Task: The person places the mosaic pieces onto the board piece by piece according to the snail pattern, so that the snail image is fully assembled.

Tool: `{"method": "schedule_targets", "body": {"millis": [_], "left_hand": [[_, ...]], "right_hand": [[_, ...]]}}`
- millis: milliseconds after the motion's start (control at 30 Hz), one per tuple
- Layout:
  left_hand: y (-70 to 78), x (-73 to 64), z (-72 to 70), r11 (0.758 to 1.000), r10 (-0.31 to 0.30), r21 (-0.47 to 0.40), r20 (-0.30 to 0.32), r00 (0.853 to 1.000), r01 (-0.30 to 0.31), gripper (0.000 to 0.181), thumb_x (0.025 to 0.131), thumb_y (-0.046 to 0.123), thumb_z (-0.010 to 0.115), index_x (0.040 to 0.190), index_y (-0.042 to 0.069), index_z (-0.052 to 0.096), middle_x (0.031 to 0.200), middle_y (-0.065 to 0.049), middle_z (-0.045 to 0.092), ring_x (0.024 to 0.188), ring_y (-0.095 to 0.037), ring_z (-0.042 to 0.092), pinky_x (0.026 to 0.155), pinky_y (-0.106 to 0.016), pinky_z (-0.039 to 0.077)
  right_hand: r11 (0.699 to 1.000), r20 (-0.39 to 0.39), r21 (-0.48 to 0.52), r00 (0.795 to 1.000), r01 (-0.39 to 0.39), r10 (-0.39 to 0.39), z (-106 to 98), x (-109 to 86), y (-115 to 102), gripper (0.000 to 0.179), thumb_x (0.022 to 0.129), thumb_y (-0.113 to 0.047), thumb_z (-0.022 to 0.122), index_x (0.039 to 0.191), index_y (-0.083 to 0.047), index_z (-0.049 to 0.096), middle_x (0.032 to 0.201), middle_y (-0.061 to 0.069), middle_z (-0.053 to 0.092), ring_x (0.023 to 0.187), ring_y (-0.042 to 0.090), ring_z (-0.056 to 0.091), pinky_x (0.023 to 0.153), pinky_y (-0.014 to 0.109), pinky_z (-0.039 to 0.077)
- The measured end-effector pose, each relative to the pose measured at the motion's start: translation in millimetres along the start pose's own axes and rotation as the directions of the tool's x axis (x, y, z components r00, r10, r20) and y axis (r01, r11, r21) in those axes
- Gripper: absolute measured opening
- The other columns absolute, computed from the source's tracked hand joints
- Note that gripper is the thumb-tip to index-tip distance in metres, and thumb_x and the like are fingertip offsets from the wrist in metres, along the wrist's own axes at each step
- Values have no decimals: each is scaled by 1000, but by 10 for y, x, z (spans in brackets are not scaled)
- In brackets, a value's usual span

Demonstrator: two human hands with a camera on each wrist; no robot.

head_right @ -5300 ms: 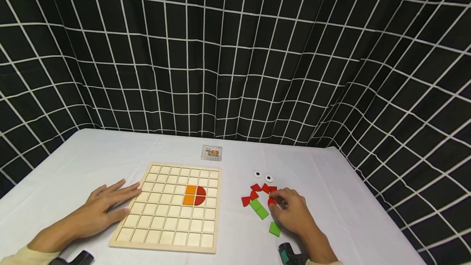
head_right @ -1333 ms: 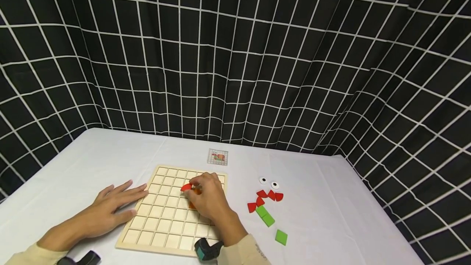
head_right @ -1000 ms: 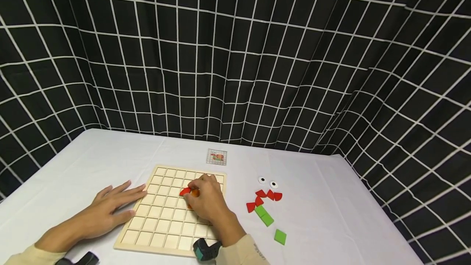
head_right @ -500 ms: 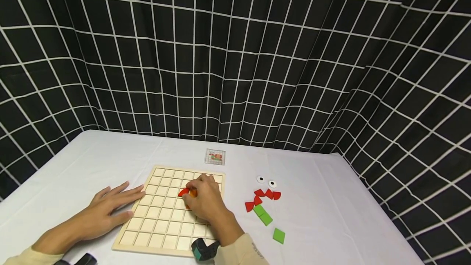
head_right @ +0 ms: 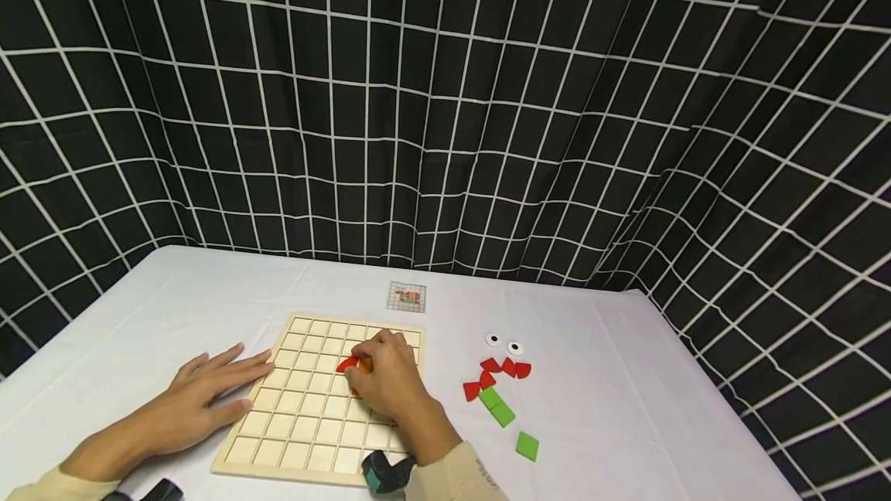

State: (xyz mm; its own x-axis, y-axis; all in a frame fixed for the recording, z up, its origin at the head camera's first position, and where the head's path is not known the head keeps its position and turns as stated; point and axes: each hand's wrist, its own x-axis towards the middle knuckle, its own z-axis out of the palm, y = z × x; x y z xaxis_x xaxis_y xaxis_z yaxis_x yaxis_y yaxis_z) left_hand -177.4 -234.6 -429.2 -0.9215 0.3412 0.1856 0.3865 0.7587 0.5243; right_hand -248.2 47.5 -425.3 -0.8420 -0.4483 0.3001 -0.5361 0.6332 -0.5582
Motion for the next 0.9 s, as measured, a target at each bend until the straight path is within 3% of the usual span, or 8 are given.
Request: {"method": "schedule_targets", "body": {"millis": [133, 233, 333, 633, 767, 900], "left_hand": [[-5, -2, 4, 1000, -12, -4, 0, 1000, 12, 44, 92, 25, 62, 134, 13, 59, 145, -4, 46, 139, -42, 22, 105, -64, 3], [-17, -7, 10, 1000, -18, -6, 2, 1000, 18, 45, 92, 26, 63, 134, 14, 59, 145, -3, 46, 139, -42, 22, 105, -64, 3], [-23, -10, 14, 1000, -23, -8, 3, 1000, 23, 45, 92, 27, 63, 135, 14, 59, 145, -3, 46, 139, -42, 22, 105, -64, 3], [-7, -7, 8, 1000, -1, -5, -8, 1000, 1, 45, 92, 26, 63, 135, 14, 59, 145, -3, 46, 139, -41, 22, 105, -63, 3], [-4, 1, -3, 1000, 1, -1, -7, 1000, -1, 44, 92, 26, 63, 134, 13, 59, 145, -3, 47, 139, -41, 22, 106, -63, 3], [-2, 4, 0, 1000, -12, -8, 2, 1000, 12, 45, 92, 26, 63, 135, 14, 59, 145, -3, 46, 139, -41, 22, 106, -63, 3]], "right_hand": [[1000, -7, 9, 1000, 10, -10, 4, 2, 1, 21, 85, -20, 70, 102, -10, 74, 98, -5, 58, 95, 15, 51, 94, 41, 41], [1000, -12, 12, 1000, 5, -5, -7, -4, -17, 22, 85, -20, 70, 104, -10, 73, 98, -6, 58, 92, 13, 49, 79, 33, 45], [999, -37, 34, 999, 5, -4, -51, 1, -60, 22, 86, -19, 70, 105, -8, 73, 98, -4, 58, 90, 15, 49, 74, 31, 45], [981, -129, 192, 992, 39, -14, -380, 14, -263, 23, 86, -16, 72, 107, -8, 72, 99, -2, 61, 103, 19, 54, 85, 44, 46], [979, -185, 183, 981, 90, -56, -550, -17, -336, 23, 84, -13, 73, 106, -8, 72, 100, -4, 62, 112, 22, 53, 91, 47, 46], [982, -246, 153, 967, 114, -74, -724, -81, -369, 23, 82, -11, 75, 105, -10, 73, 101, -6, 63, 113, 19, 53, 88, 45, 47]]}}
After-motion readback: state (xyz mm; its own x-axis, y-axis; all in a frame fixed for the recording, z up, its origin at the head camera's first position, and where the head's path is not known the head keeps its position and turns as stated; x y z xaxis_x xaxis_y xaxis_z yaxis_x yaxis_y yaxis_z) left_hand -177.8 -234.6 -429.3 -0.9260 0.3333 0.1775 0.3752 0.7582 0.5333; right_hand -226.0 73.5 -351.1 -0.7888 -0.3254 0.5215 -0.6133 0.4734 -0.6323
